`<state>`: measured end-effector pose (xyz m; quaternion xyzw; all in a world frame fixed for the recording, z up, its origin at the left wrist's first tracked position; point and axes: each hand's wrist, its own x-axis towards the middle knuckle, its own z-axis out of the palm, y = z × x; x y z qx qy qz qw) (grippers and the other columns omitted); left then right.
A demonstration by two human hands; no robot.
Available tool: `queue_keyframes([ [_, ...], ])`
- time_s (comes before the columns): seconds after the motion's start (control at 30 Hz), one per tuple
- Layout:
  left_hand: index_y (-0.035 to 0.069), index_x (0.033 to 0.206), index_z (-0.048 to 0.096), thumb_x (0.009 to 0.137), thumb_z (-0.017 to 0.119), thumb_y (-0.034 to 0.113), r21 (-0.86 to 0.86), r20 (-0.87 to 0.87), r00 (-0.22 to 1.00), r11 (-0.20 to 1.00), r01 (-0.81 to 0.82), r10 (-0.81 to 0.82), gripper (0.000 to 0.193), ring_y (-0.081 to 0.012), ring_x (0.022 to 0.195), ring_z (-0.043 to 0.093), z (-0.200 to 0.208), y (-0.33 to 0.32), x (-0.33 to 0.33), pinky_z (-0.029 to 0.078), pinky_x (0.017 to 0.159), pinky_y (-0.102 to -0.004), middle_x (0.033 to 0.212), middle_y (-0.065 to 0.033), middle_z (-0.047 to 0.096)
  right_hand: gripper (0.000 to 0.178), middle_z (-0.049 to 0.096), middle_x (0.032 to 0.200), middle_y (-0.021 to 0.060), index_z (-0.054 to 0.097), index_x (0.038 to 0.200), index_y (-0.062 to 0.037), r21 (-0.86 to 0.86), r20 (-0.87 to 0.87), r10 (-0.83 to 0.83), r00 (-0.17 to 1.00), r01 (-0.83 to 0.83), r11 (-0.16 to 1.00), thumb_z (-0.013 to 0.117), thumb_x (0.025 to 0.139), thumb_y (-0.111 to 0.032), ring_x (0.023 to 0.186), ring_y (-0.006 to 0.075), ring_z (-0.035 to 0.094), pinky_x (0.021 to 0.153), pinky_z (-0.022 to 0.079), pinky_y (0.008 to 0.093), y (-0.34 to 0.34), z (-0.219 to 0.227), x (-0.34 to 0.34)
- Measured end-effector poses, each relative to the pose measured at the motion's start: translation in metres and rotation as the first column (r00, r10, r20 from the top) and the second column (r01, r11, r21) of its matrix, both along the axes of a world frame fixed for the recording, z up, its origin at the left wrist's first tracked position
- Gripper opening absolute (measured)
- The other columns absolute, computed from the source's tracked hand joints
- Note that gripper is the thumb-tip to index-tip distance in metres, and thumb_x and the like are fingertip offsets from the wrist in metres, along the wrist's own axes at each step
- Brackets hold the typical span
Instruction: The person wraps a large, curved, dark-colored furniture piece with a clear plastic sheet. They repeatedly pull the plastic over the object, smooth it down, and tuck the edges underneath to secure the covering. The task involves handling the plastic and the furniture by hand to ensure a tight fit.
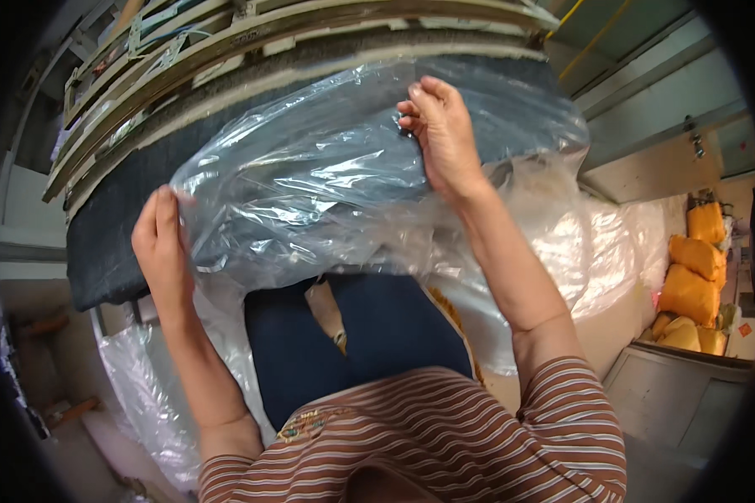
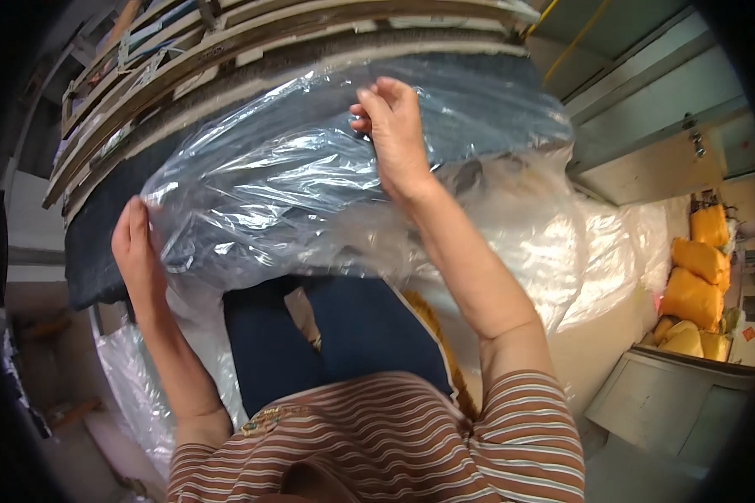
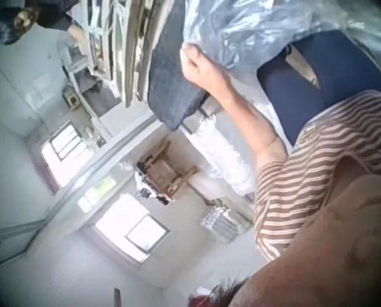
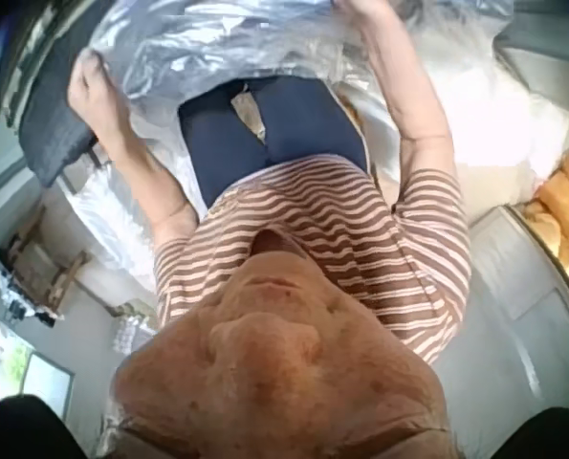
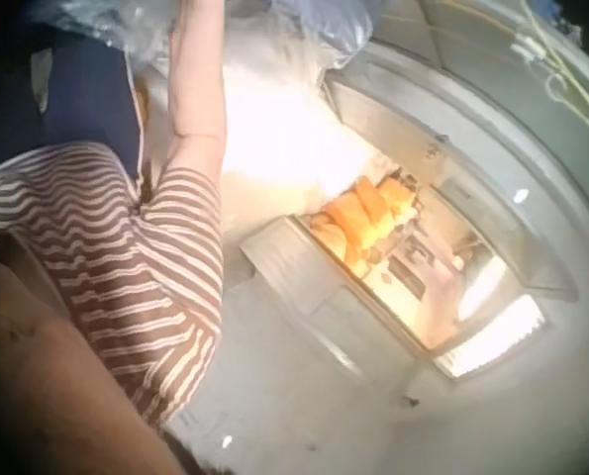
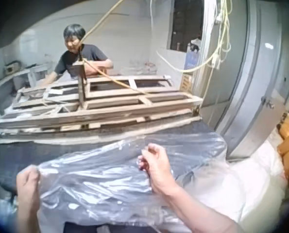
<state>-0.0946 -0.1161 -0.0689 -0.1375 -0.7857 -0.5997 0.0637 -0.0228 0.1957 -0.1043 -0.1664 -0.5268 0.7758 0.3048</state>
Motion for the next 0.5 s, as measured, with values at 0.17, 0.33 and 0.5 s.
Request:
queue_keyframes([
  [0.17, 0.007, 0.075, 0.058, 0.098, 0.050, 0.026, 0.118, 0.186, 0.982, 0.993, 0.013, -0.035, 0.031, 0.0006, 0.053, 0.027, -0.010, -0.048, 0.074, 0.016, 0.047, -0.0197, 0.061, 0.0091, 0.039, 0.030, 0.062, 0.086, 0.0041, 0.056, 0.105, 0.0011, 0.381, 0.158, 0.227, 0.961, -0.271, 0.884, 0.066, 0.086, -0.020, 0.067, 0.0087, 0.053, 0.059, 0.045, 0.0238, -0.010, 0.010, 0.030],
  [0.33, 0.002, 0.087, 0.062, 0.093, 0.056, 0.015, -0.449, -0.039, 0.982, 0.881, 0.146, -0.183, 0.016, -0.0113, 0.065, 0.048, 0.013, -0.043, 0.086, 0.037, 0.060, -0.0241, 0.074, -0.0020, 0.053, 0.017, 0.058, 0.062, 0.0014, 0.062, 0.093, -0.0031, 0.671, 0.148, 0.018, 0.989, -0.114, 0.733, 0.067, 0.081, -0.015, 0.055, 0.0101, 0.052, 0.055, 0.042, 0.0258, -0.014, 0.029, 0.053],
  [0.5, 0.000, 0.103, 0.065, 0.086, 0.060, 0.004, -0.604, -0.281, 0.834, 0.763, 0.231, -0.475, 0.019, -0.0223, 0.098, 0.058, 0.059, 0.059, 0.063, 0.044, 0.087, -0.0313, 0.100, -0.0119, 0.059, 0.029, 0.058, 0.062, 0.0050, 0.055, 0.107, -0.0039, 0.718, 0.174, -0.031, 0.984, -0.106, 0.688, 0.064, 0.080, -0.010, 0.054, 0.0178, 0.056, 0.055, 0.044, 0.0299, -0.004, 0.036, 0.082],
])
